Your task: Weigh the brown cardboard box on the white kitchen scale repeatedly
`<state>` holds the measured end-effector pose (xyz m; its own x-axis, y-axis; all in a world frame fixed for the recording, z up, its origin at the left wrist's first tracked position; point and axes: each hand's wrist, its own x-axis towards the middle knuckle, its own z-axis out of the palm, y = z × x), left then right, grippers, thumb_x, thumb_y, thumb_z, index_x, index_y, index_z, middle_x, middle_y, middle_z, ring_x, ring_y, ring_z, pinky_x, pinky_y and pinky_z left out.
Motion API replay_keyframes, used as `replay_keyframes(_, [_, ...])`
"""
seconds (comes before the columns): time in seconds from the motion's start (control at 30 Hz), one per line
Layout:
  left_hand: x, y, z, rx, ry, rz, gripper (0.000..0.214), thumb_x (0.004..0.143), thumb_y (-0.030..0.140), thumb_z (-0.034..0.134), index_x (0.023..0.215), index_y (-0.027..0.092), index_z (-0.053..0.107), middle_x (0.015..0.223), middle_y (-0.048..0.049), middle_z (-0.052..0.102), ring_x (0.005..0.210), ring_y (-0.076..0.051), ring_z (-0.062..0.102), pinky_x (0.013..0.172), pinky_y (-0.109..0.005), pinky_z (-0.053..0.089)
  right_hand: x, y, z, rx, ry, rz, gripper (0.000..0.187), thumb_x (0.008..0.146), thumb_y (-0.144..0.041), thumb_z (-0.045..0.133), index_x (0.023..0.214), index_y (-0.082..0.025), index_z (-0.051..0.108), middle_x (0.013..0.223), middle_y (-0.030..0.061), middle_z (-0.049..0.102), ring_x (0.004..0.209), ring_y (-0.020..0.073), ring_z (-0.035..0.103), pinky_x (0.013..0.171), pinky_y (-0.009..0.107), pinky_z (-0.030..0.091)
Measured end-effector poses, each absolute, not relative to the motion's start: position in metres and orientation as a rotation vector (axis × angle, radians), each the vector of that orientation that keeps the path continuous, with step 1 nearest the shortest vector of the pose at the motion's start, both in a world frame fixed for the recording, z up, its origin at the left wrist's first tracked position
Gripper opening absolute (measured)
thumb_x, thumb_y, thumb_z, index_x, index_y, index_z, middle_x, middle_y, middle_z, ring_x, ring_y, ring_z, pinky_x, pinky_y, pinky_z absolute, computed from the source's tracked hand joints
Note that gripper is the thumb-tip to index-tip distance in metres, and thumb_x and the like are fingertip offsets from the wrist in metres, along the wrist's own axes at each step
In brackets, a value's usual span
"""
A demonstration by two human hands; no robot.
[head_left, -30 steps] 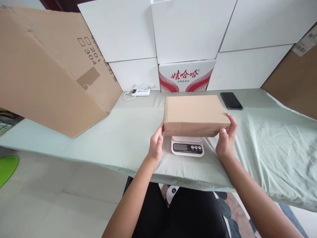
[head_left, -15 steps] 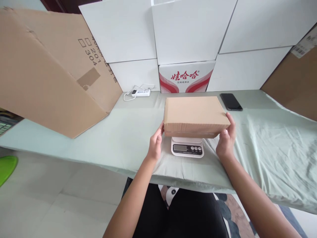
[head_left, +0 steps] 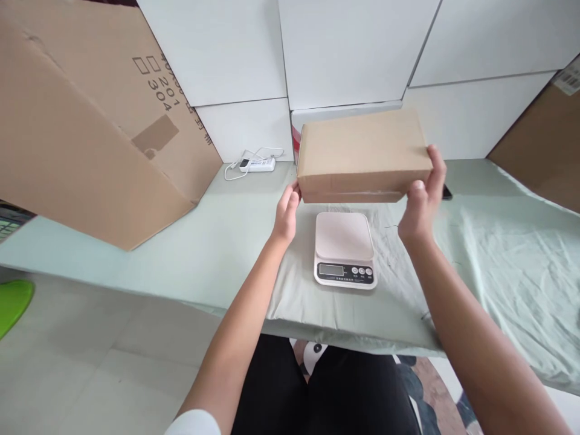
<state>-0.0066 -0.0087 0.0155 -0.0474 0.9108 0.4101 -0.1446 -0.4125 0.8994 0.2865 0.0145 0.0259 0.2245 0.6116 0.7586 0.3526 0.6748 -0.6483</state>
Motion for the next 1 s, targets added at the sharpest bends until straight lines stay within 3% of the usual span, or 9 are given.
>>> replay_keyframes(0.17, [0.003, 0.024, -0.015, 1.310, 1.014, 1.521, 0.089, 0.100, 0.094, 0.055, 0.156, 0.027, 0.071, 0.179, -0.0111, 0.064, 0.175, -0.036, 0.050, 0.144, -0.048, 0.040, 0.280, 0.049, -0.014, -0.955, -1.316, 0.357, 0.098, 0.090, -0.096, 0.060, 0.166, -0.035, 0.057, 0.176, 0.0106, 0.057, 0.169, 0.0449, 0.049, 0.146, 0.073, 0.033])
replay_keyframes(0.37, [0.005, 0.024, -0.028, 1.248, 1.098, 1.433, 0.077, 0.108, 0.083, 0.050, 0.157, 0.026, 0.070, 0.174, -0.0106, 0.069, 0.171, -0.034, 0.056, 0.140, -0.045, 0.045, 0.281, 0.052, -0.034, -1.026, -1.281, 0.460, 0.095, 0.088, -0.095, 0.061, 0.163, -0.036, 0.057, 0.167, 0.0121, 0.063, 0.160, 0.0420, 0.057, 0.143, 0.071, 0.038])
replay_keyframes(0.6, [0.004, 0.025, -0.032, 1.217, 1.141, 1.426, 0.076, 0.107, 0.084, 0.054, 0.153, 0.026, 0.072, 0.169, -0.0119, 0.073, 0.165, -0.034, 0.063, 0.137, -0.044, 0.050, 0.284, 0.058, -0.042, -1.077, -1.274, 0.449, 0.083, 0.092, -0.083, 0.059, 0.159, -0.034, 0.056, 0.148, 0.0121, 0.065, 0.152, 0.0408, 0.060, 0.137, 0.073, 0.041])
replay_keyframes(0.83, [0.004, 0.024, -0.037, 1.247, 1.163, 1.430, 0.075, 0.108, 0.083, 0.053, 0.154, 0.027, 0.071, 0.169, -0.0108, 0.073, 0.165, -0.033, 0.063, 0.137, -0.045, 0.050, 0.288, 0.064, -0.048, -1.106, -1.258, 0.503, 0.078, 0.090, -0.080, 0.061, 0.155, -0.036, 0.055, 0.124, 0.0074, 0.065, 0.126, 0.0356, 0.066, 0.129, 0.071, 0.047])
replay_keyframes(0.93, [0.002, 0.027, -0.039, 1.255, 1.165, 1.426, 0.077, 0.108, 0.083, 0.052, 0.156, 0.027, 0.069, 0.172, -0.0120, 0.070, 0.167, -0.033, 0.061, 0.139, -0.047, 0.047, 0.286, 0.064, -0.046, -1.107, -1.236, 0.537, 0.077, 0.090, -0.078, 0.061, 0.156, -0.037, 0.054, 0.124, 0.0069, 0.066, 0.127, 0.0346, 0.067, 0.128, 0.069, 0.049])
replay_keyframes(1.0, [-0.002, 0.030, -0.039, 1.249, 1.198, 1.445, 0.078, 0.107, 0.083, 0.053, 0.160, 0.027, 0.067, 0.179, -0.0122, 0.064, 0.172, -0.032, 0.054, 0.143, -0.047, 0.042, 0.287, 0.063, -0.044, -1.090, -1.172, 0.559, 0.077, 0.091, -0.077, 0.061, 0.158, -0.040, 0.051, 0.136, 0.0082, 0.066, 0.136, 0.0350, 0.067, 0.126, 0.067, 0.051])
